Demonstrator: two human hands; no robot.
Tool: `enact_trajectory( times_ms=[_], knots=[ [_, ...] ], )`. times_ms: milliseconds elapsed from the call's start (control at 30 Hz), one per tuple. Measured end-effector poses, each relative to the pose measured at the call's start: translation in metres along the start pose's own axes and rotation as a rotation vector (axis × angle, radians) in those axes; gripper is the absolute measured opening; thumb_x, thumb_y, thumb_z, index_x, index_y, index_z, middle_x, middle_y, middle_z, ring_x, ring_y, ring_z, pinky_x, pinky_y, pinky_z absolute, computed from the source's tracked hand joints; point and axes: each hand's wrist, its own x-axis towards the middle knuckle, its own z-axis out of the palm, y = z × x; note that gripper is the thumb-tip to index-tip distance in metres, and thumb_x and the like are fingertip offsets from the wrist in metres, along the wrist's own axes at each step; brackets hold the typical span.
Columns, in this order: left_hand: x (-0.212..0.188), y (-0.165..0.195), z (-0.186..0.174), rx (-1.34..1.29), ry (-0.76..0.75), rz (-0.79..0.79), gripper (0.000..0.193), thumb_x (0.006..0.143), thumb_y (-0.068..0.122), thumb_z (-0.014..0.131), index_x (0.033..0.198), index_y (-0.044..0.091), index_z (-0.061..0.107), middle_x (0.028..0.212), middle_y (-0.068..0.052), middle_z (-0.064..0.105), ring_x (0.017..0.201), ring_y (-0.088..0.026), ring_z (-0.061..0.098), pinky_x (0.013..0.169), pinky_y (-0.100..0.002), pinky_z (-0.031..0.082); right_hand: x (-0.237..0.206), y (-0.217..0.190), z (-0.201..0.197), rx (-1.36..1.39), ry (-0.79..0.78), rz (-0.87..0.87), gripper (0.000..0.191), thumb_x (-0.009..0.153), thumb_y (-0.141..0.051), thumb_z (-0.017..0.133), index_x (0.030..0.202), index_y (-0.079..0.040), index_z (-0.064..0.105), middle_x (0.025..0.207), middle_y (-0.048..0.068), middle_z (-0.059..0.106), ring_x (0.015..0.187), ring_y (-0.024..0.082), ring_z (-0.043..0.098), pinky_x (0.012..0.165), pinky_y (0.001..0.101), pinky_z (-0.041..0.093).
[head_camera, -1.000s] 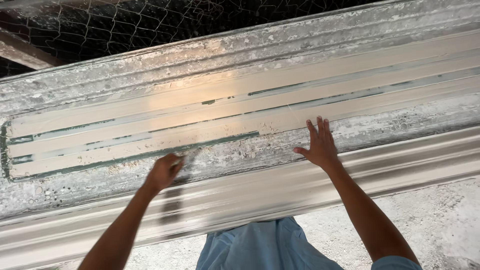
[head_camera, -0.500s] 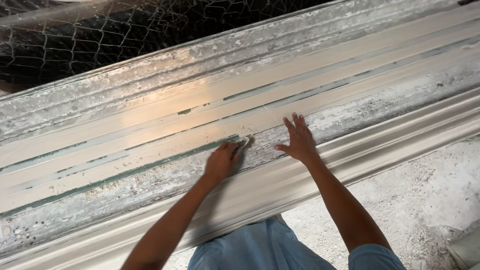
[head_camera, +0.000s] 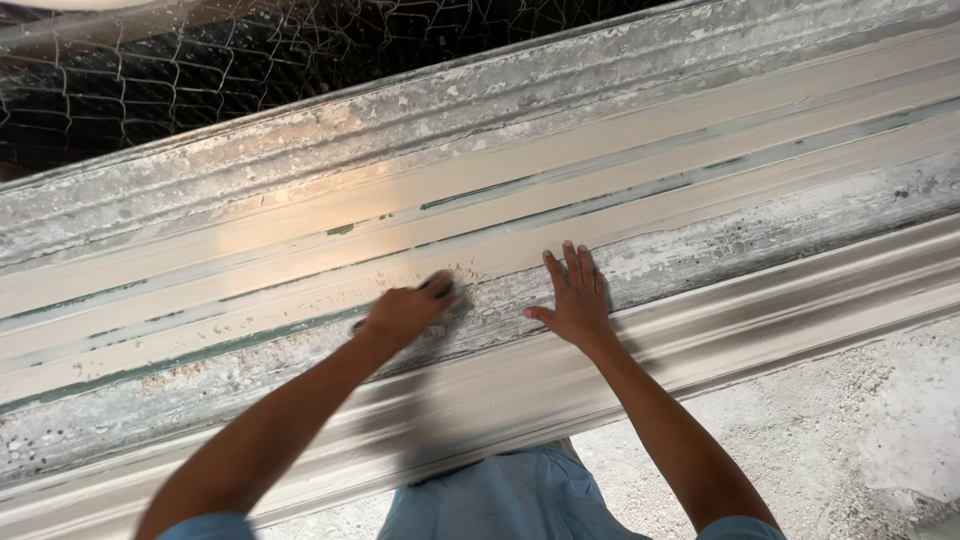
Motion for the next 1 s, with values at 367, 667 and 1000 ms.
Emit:
enact_trajectory(
  times_ms=[367,667,1000],
  knots=[
    [-0.03,-0.019,0.01,0.087,-0.046,-0.049,0.079,0.089,-0.004,0.054,0.153,0.035,0.033,0.166,0.004,0.025,0.076,-0.027,0.076,0.064,-0.04,0.067,0.012,0.088,-0.023,-0.151,0.038,-0.062,0.106,0.083,-0.076,0.064,0.163,-0.019,0.023,0.169,0.021,0.009,0.153,0.047,0.006,0.119,0.0647,0.017],
    [0.036,0.023,-0.001,0.071,0.037,0.005,0.077,0.09,-0.004,0.058,0.155,0.032,0.036,0.17,0.003,0.017,0.069,-0.026,0.074,0.059,-0.04,0.066,0.012,0.111,-0.026,-0.084,0.023,-0.046,0.112,0.074,-0.083,0.06,0.162,-0.023,0.024,0.169,0.017,0.009,0.155,0.044,0.004,0.119,0.0639,0.019],
    [0.09,0.058,-0.015,-0.07,0.12,0.071,0.061,0.097,0.003,0.058,0.152,0.026,0.044,0.154,-0.007,0.047,0.088,-0.031,0.074,0.07,-0.044,0.066,0.016,0.11,-0.022,-0.045,0.029,-0.02,0.113,0.071,-0.082,0.063,0.162,-0.024,0.026,0.17,0.015,0.01,0.156,0.044,0.002,0.12,0.0629,0.02]
  ],
)
